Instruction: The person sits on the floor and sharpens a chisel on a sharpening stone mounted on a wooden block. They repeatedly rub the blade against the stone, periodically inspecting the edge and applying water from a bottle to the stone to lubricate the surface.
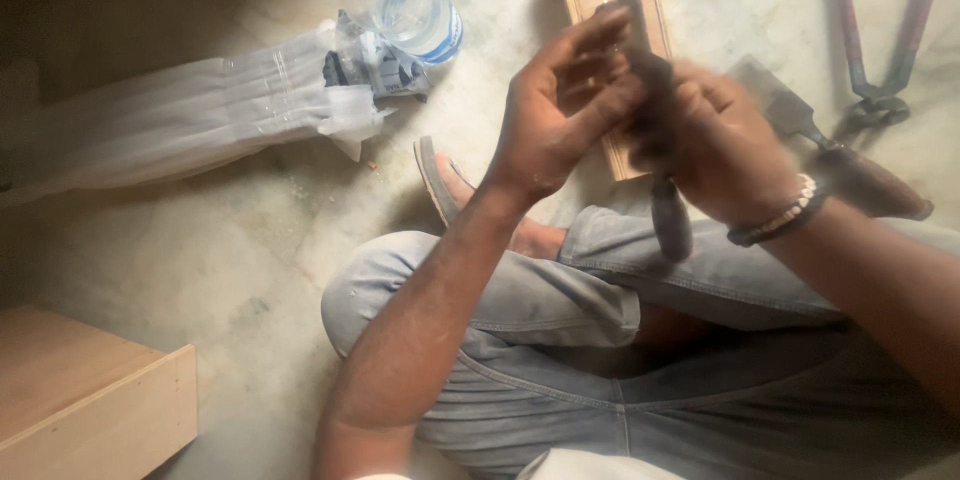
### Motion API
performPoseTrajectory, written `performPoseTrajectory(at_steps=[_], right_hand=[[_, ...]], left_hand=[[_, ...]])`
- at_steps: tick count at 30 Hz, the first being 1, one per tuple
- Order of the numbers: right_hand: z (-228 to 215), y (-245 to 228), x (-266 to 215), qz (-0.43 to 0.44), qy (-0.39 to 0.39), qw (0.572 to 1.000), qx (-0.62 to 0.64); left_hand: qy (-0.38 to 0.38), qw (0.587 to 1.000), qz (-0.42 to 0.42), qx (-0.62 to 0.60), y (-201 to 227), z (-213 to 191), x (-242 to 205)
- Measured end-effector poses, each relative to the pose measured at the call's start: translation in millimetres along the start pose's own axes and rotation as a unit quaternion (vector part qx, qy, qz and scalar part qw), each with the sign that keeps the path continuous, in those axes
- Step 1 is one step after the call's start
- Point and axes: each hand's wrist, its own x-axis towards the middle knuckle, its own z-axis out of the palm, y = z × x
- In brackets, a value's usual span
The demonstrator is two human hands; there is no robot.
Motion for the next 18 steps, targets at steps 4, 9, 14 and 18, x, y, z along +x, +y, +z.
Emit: performPoseTrajectory(at_steps=[4, 9, 14, 18], right_hand=[[8.6, -6.7, -4.3, -0.076, 0.086, 0.99, -0.077], [18.0, -9.9, -12.9, -0.096, 0.121, 0.978, -0.14], [31.7, -12.1, -19.2, -0.124, 0.121, 0.97, -0.169], [39.5, -19.9, -25.6, -0.136, 0.137, 0.953, -0.232]], left_hand=[[-0.007, 0.993, -0.071, -0.091, 1.4, 13.4, -7.3], [0.018, 1.0, -0.022, -0.009, 12.9, 25.1, -16.4], [0.011, 1.0, -0.005, -0.023, 27.0, 25.5, -18.3], [0.012, 1.0, -0.011, -0.012, 39.3, 27.4, -23.5]])
